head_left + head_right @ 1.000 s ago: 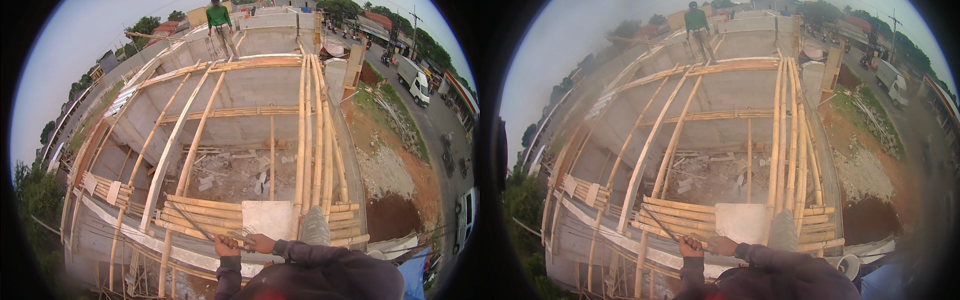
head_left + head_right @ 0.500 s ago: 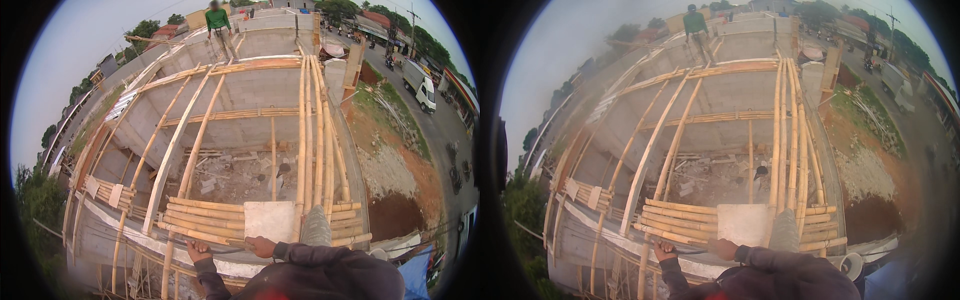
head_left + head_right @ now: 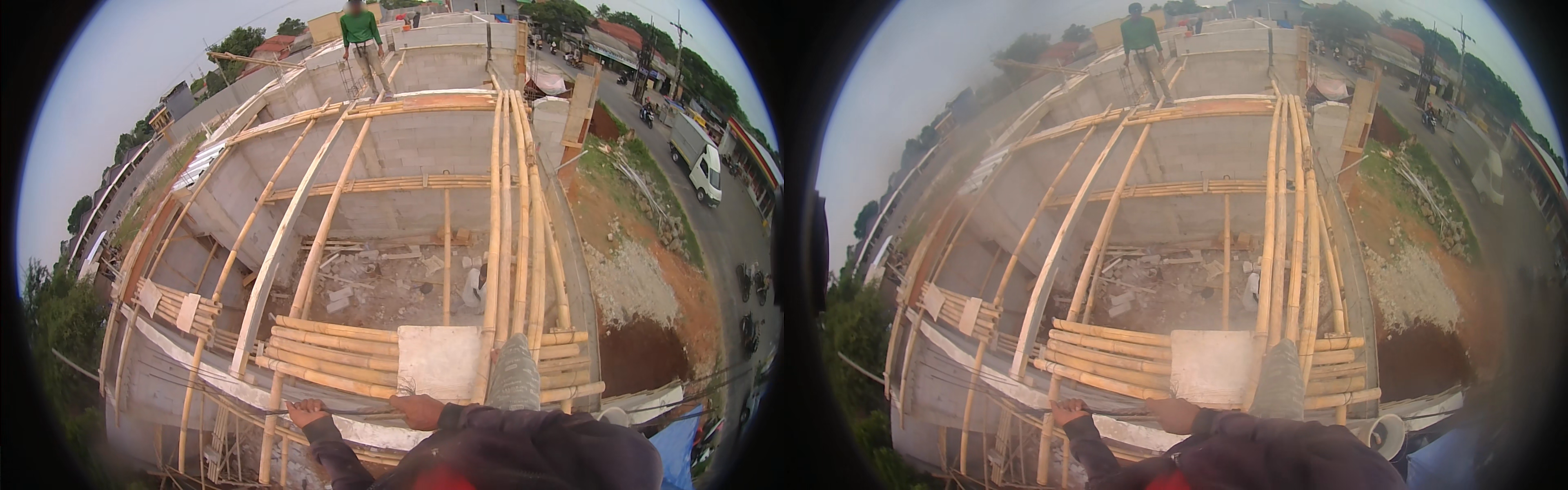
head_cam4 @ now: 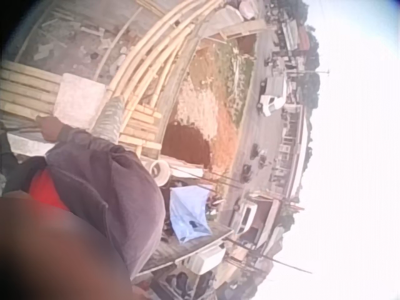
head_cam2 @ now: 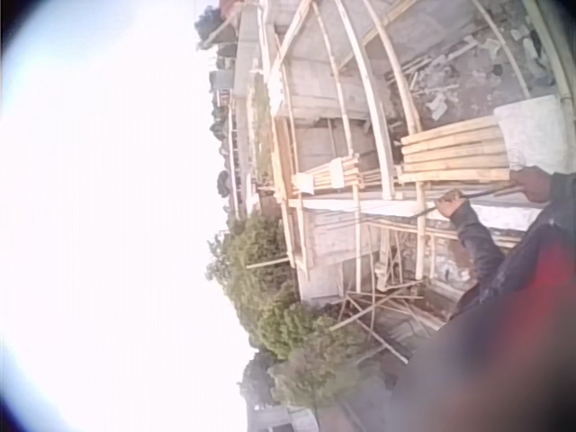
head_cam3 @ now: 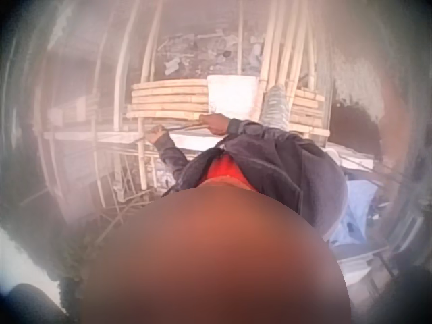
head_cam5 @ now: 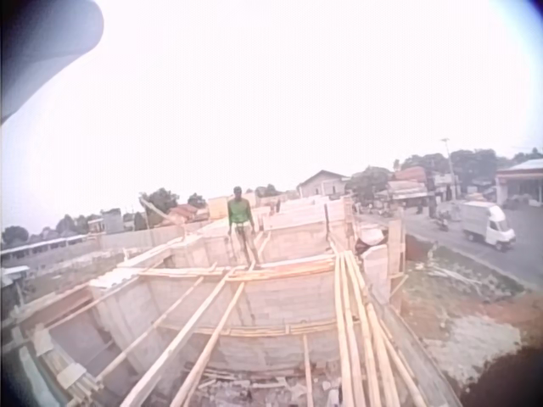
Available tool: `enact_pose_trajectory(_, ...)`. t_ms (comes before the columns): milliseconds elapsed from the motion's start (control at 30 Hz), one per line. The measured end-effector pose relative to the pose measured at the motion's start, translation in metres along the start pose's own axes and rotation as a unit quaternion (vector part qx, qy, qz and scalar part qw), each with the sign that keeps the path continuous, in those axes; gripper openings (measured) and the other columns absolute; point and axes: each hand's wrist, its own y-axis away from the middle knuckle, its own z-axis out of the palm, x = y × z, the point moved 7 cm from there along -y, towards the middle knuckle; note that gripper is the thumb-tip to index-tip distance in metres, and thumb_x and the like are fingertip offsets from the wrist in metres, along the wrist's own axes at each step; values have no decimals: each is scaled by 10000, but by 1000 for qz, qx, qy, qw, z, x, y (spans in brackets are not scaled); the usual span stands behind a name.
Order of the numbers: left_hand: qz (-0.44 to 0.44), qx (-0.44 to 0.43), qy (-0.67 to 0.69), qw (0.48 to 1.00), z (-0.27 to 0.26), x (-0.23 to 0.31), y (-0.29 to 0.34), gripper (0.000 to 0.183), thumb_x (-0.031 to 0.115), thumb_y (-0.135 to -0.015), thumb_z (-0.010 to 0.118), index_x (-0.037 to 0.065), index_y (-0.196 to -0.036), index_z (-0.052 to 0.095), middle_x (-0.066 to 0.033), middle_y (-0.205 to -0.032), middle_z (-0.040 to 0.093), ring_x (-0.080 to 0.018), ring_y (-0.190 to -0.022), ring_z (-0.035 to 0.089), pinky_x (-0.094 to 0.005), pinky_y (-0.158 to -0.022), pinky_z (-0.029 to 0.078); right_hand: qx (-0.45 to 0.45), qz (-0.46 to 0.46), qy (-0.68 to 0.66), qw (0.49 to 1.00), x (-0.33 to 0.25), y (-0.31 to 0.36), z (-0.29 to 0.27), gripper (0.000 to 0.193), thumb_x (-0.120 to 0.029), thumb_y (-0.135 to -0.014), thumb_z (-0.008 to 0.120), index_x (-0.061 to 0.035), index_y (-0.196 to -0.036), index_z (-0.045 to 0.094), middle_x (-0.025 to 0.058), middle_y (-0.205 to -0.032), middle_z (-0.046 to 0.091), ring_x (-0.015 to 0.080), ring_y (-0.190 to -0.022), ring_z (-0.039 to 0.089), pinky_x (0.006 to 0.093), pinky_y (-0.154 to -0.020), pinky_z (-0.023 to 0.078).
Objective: The person walks across bamboo scaffolding on a construction site, picks up metal wire, and ties bamboo poles together to secure the structure. The person repeatedly wraps and twists the wire around the poles to fasten them.
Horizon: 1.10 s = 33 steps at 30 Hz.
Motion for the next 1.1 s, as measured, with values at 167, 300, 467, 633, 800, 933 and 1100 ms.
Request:
enact_pose_trajectory(167,-50,-97,-43,993,30,-24,29,411,433,-923,503,117,-670,429,-17,-559,419,-149,-492,418,-288,-499,422,82,-39,18,996,-6,9,-28,264,-77,-769,526,-39,-1021,455,227,-831,598,442,-801,578,496,-682,453)
enact_pose_trajectory(300,-204,-70,-93,972,37,-89,84,389,437,-883,579,54,-866,514,-105,-803,576,-261,-845,558,-436,-861,448,120,-100,47,987,-18,10,-41,290,-74,-758,537,-35,-1035,461,220,-830,598,441,-790,577,492,-678,453)
enact_pose_trajectory(467,-284,-82,-133,946,12,-145,110,304,370,-944,497,69,-910,517,-46,-724,532,-204,-767,538,-442,-849,440,140,-43,4,989,-7,8,-36,258,-77,-781,541,-31,-1025,472,217,-869,575,424,-834,562,477,-702,445)
enact_pose_trajectory(633,-240,-80,-120,960,-15,-121,83,305,335,-987,411,108,-790,461,42,-517,274,-115,-437,273,-297,-508,361,275,-25,-19,961,9,11,-74,207,-176,-874,571,-7,-969,499,192,-887,497,398,-836,524,448,-714,438)
enact_pose_trajectory(800,-153,-31,-178,972,-32,-67,65,279,325,-953,468,103,-789,428,35,-522,258,-103,-405,237,-261,-377,240,288,214,-252,899,62,-28,-183,239,-183,-840,617,-1,-966,526,40,-646,497,130,-509,480,303,-478,415)
enact_pose_trajectory(933,-165,-18,-159,973,-47,-47,65,280,323,-965,443,118,-775,438,36,-507,227,-97,-400,208,-255,-370,225,305,110,-474,819,48,-73,-275,336,-52,-860,554,-10,-1168,429,93,-795,528,149,-523,501,286,-416,428)
enact_pose_trajectory(1100,-123,3,-154,980,-60,-28,64,247,282,-942,475,107,-774,431,38,-499,244,-96,-384,209,-252,-355,216,329,80,-463,819,21,-77,-291,331,-33,-857,469,-39,-1187,438,65,-741,500,119,-509,458,292,-385,399)
